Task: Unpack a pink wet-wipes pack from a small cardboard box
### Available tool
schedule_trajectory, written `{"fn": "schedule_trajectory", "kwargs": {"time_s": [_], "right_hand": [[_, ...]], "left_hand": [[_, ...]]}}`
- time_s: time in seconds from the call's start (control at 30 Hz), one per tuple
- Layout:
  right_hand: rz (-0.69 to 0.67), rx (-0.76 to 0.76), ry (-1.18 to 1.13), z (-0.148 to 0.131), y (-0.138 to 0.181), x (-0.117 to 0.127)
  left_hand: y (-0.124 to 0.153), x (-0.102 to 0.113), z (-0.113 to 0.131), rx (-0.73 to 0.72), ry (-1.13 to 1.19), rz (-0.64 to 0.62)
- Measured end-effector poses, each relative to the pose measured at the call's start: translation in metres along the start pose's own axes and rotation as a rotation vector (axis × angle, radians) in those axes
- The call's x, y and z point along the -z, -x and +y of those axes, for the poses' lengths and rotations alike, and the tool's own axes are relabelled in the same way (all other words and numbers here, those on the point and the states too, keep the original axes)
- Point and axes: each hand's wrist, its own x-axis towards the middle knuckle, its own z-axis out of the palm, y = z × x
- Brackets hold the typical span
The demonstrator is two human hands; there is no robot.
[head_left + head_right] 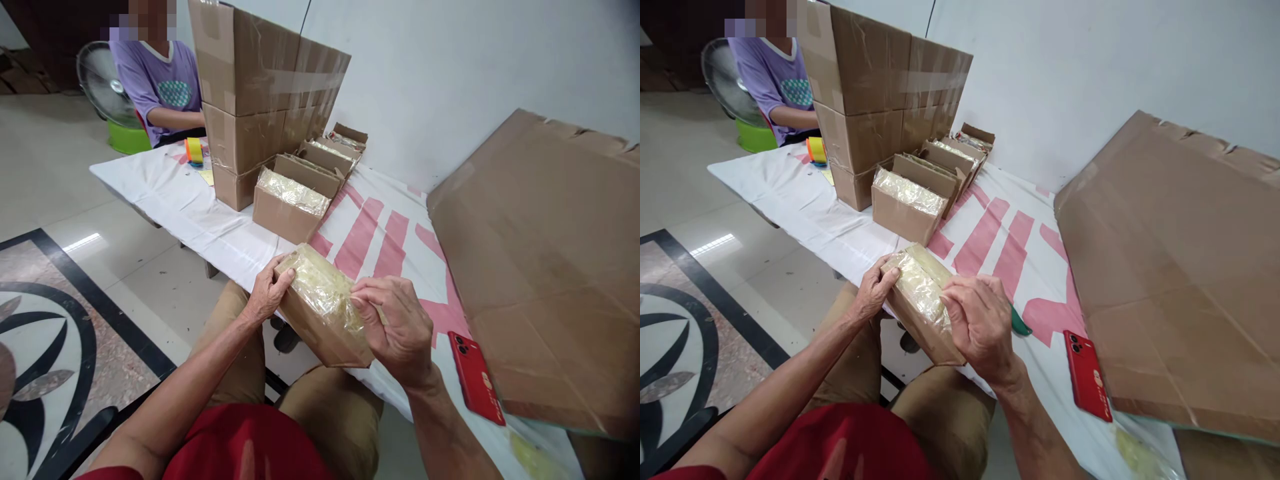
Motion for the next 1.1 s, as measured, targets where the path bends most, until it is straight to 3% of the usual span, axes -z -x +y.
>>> {"fn": "schedule_trajectory", "kwargs": {"time_s": [0.17, 0.3, 0.6, 0.8, 0.87, 1.03, 1.1], "right_hand": [[-0.035, 0.078, 0.025, -0.01, 0.021, -0.002], [0.002, 0.017, 0.089, -0.009, 0.026, 0.002], [0.042, -0.056, 0.078, 0.003, -0.005, 0.009], [-0.059, -0.093, -0.049, -0.006, -0.027, 0.016], [-0.061, -0.133, -0.126, -0.01, -0.031, 0.025], [0.14, -0.351, -0.166, 0.003, -0.019, 0.05], [0.029, -0.376, -0.134, 0.015, -0.004, 0.051]], "left_hand": [[0.0, 0.001, 0.001, -0.002, 0.016, 0.002], [0.001, 0.002, 0.0, -0.002, 0.029, -0.003], [0.001, 0.015, 0.008, -0.066, 0.121, -0.043], [-0.01, 0.024, 0.013, -0.005, 0.301, -0.127], [-0.013, 0.024, 0.013, 0.045, 0.371, -0.145], [-0.016, 0.025, 0.016, 0.042, 0.451, -0.173], [-0.016, 0.027, 0.017, 0.053, 0.454, -0.177]]}}
